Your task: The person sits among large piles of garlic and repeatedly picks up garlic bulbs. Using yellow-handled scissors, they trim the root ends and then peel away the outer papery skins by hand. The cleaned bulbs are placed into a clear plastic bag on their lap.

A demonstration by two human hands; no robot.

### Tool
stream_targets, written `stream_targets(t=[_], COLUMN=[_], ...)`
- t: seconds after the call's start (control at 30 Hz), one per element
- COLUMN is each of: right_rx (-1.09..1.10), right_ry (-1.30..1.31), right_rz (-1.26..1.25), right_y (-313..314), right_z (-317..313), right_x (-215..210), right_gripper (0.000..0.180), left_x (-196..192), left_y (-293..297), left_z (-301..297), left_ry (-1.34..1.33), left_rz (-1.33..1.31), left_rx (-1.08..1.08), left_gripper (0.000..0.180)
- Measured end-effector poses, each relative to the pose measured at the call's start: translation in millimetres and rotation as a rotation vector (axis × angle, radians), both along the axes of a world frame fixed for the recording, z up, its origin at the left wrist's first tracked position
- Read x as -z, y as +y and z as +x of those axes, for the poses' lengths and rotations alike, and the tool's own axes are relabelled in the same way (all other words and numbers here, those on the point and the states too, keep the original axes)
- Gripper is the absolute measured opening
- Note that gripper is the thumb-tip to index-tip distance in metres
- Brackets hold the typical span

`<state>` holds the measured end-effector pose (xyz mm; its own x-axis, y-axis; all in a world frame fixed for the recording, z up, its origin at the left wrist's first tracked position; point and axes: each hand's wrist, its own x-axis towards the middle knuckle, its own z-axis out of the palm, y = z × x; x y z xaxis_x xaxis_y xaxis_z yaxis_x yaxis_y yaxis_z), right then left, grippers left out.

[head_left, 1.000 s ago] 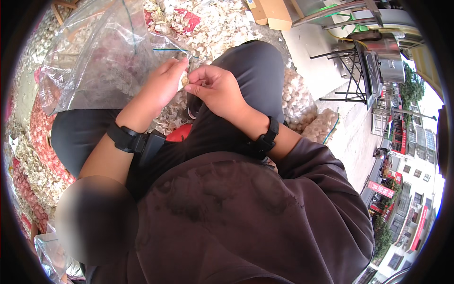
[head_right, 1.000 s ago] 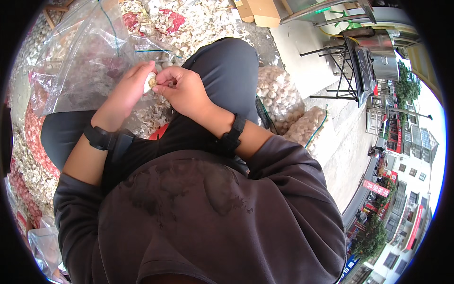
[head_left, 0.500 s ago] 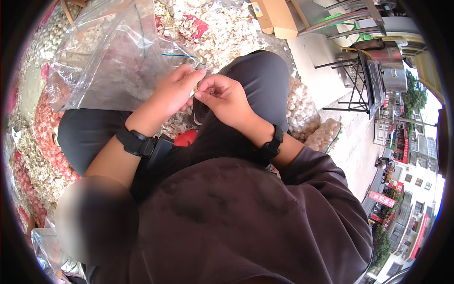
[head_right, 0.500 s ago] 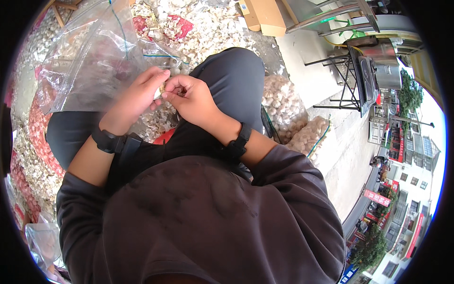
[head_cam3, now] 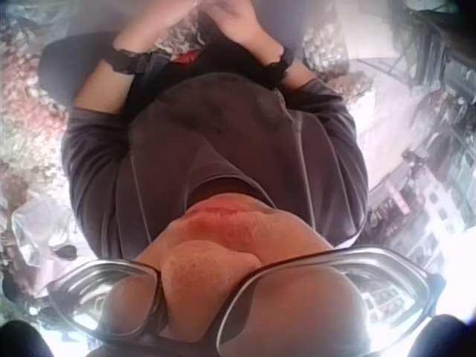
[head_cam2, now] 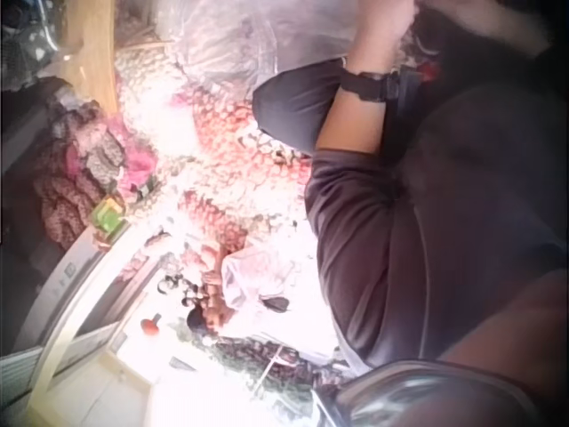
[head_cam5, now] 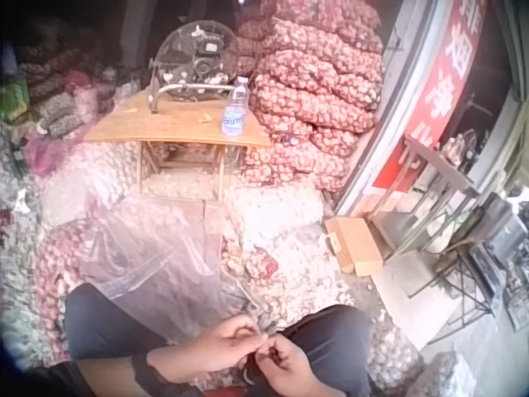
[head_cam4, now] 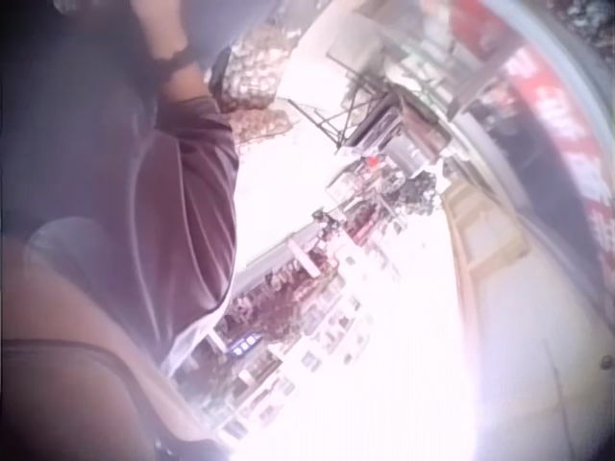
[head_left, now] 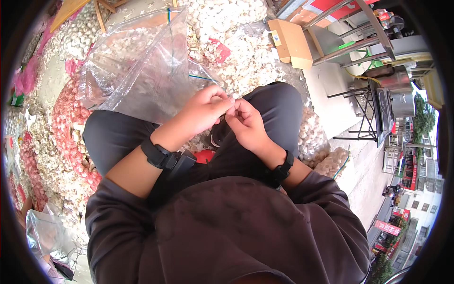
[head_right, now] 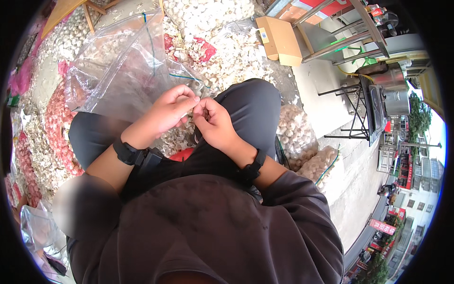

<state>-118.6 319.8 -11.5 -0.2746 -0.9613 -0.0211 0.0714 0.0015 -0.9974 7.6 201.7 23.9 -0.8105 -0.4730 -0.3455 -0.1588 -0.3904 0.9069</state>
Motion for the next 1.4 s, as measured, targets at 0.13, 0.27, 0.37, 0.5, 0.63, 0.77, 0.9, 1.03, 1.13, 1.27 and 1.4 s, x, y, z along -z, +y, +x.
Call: stream_targets(t=[0.13,0.27,0.37,0.5,0.63,0.77,0.9,1.03,1.13,1.27,1.4], right_rx=[0.029,0.002,-0.068,-0.107,-0.127,-0.085,-0.08,0.02,0.149,0.313,0.482], right_ry=[0.098,0.204,0.213,0.207,0.256,0.299,0.358,0.304,0.319,0.207,0.346], right_rz=[0.161,0.177,0.184,0.185,0.233,0.281,0.216,0.042,-0.118,-0.111,0.015], right_y=[-2,2,-1,-2,-1,1,0,2,3,18,61], right_z=[-4,-3,0,2,0,-3,-6,-12,-22,-59,-136], right_x=[12,5,4,6,0,-5,-4,-7,-18,-46,-38], right_gripper=[0.008,0.009,0.008,0.007,0.007,0.01,0.016,0.021,0.017,0.018,0.017], left_x=[-36,-84,-62,-28,-47,-52,-57,-87,-102,-76,-82], left_y=[-37,-89,-142,-145,-126,-108,-105,-80,-31,54,44], left_z=[18,69,118,122,107,109,91,82,61,46,38], left_ry=[0.129,-0.118,-0.292,-0.6,-0.606,-0.11,-0.267,0.169,0.342,0.595,0.502], left_rz=[-0.147,-1.014,-1.089,-0.987,-0.619,-0.16,-0.563,-0.836,-0.974,-0.985,-0.953], left_rx=[-0.09,-0.646,-0.795,-0.397,-0.192,-0.116,0.313,0.515,0.786,0.98,0.829], left_gripper=[0.015,0.024,0.033,0.042,0.048,0.028,0.024,0.024,0.019,0.013,0.013])
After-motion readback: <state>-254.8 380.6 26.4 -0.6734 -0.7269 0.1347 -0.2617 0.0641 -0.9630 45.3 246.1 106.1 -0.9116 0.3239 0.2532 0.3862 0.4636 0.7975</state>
